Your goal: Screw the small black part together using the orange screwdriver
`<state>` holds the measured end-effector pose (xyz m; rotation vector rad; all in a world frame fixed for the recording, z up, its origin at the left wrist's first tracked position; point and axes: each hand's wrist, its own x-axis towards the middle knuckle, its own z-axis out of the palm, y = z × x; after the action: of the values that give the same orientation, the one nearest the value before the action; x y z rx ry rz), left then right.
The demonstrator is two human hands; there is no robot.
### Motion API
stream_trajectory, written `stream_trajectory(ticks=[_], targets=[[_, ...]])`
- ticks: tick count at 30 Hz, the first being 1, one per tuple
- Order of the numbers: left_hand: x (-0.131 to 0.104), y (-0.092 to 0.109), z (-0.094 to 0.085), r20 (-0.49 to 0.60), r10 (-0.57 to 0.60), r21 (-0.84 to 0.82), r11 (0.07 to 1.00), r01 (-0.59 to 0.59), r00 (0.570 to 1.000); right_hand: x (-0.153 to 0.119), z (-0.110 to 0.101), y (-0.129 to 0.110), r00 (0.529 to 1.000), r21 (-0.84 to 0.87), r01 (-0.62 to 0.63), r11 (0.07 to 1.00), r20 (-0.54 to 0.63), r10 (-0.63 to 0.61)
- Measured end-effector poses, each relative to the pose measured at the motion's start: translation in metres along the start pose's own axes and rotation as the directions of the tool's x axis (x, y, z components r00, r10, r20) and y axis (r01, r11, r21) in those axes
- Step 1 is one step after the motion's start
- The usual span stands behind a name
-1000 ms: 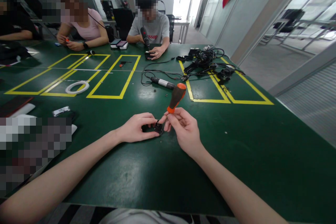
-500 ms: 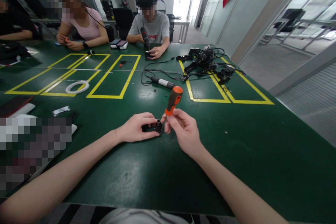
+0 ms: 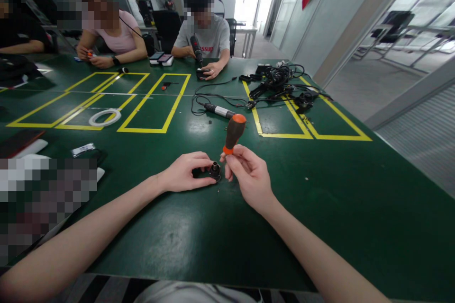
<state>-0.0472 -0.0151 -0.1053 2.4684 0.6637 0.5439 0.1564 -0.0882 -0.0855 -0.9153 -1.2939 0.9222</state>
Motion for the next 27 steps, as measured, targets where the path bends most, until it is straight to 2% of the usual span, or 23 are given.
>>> stream_trajectory(ticks=[3,10,15,19,27], targets=[[0.0001,0.0002,0.0001,0.006,-0.008,-0.002,1.0,0.008,1.0,-0.0021,0.0024,-0.0014,1.0,0.027,0.003,1.0,-0.018,-0.003],[0.0001,0.0001,-0.0004,0.004,-0.003,-0.013,1.0,0.003,1.0,-0.0021,0.0004,-0.0051,1.0,-0.057,-0.029,0.998,0.009,0.03],[0.0001,-0.0003,-0.0001,-0.004,0.015,-0.006,1.0,-0.015,1.0,-0.001,0.0012,-0.0026,1.0,-0.011,-0.008,1.0,0.024,0.008],[-0.0004,-0.001,0.0005,-0.004,0.006,-0.002,1.0,-0.006,1.0,-0.002,0.0031,-0.002,1.0,0.031,-0.003,1.0,-0.019,0.003],[0.0007,0.0001,-0.0002,0.002,0.007,0.006,1.0,-0.008,1.0,0.0003,0.0012,-0.0079,1.0,-0.062,-0.004,0.998,0.018,0.005]])
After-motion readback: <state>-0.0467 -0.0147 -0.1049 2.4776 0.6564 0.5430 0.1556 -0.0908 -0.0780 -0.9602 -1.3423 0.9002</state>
